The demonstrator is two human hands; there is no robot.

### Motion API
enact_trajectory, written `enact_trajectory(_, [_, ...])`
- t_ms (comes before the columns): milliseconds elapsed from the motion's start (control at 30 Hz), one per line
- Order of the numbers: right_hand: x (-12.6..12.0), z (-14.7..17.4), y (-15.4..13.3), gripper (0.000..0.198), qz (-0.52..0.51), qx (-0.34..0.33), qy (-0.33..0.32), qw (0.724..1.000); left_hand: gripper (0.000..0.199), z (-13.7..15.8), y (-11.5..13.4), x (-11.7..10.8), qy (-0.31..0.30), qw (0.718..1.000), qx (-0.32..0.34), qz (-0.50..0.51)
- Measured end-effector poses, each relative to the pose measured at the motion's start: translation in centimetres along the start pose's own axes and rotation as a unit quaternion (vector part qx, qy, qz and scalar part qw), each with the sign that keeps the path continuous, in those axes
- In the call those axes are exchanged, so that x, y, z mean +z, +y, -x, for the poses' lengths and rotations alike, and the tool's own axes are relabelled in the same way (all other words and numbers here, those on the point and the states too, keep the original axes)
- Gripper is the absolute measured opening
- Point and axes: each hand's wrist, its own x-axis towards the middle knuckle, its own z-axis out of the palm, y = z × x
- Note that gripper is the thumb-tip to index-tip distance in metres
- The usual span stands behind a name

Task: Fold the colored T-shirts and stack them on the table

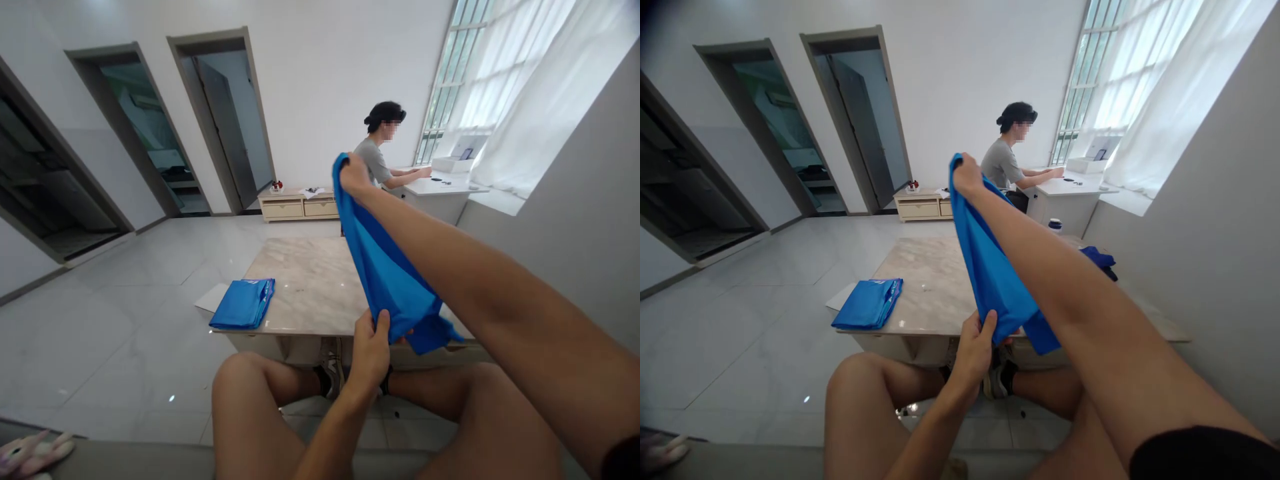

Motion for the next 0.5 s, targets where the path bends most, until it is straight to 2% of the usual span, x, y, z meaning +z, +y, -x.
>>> enact_trajectory(67, [4.8,-0.9,-3.7,0.045,-0.165,-0.051,-0.009,0.985,0.063,-1.0,-1.0,0.0,0.034,0.999,-0.007,0.016])
enact_trajectory(133, [9.9,0.4,-6.3,0.039,-0.259,-0.082,-0.061,0.960,0.058,-2.1,-2.9,-0.7,0.081,0.996,-0.018,0.019])
enact_trajectory(200, [14.7,3.4,-7.4,0.033,-0.263,-0.093,-0.122,0.953,0.053,-3.0,-5.5,-1.6,0.125,0.992,-0.030,0.007])
enact_trajectory(233, [16.8,5.3,-7.4,0.035,-0.256,-0.113,-0.185,0.942,0.052,-3.3,-7.1,-2.1,0.142,0.989,-0.039,-0.002])
enact_trajectory(300, [20.6,9.4,-6.4,0.030,-0.251,-0.128,-0.261,0.923,0.053,-3.5,-10.4,-3.1,0.166,0.984,-0.063,-0.019])
enact_trajectory(367, [23.3,13.5,-4.0,0.025,-0.247,-0.131,-0.315,0.907,0.058,-2.9,-13.8,-4.3,0.131,0.985,-0.101,-0.052])
enact_trajectory(433, [25.0,17.3,-0.3,0.028,-0.236,-0.119,-0.350,0.899,0.059,-1.7,-16.4,-5.6,0.034,0.985,-0.144,-0.091])
enact_trajectory(500, [25.7,20.7,4.3,0.041,-0.210,-0.094,-0.365,0.902,0.054,-0.3,-17.5,-7.3,-0.062,0.979,-0.161,-0.107])
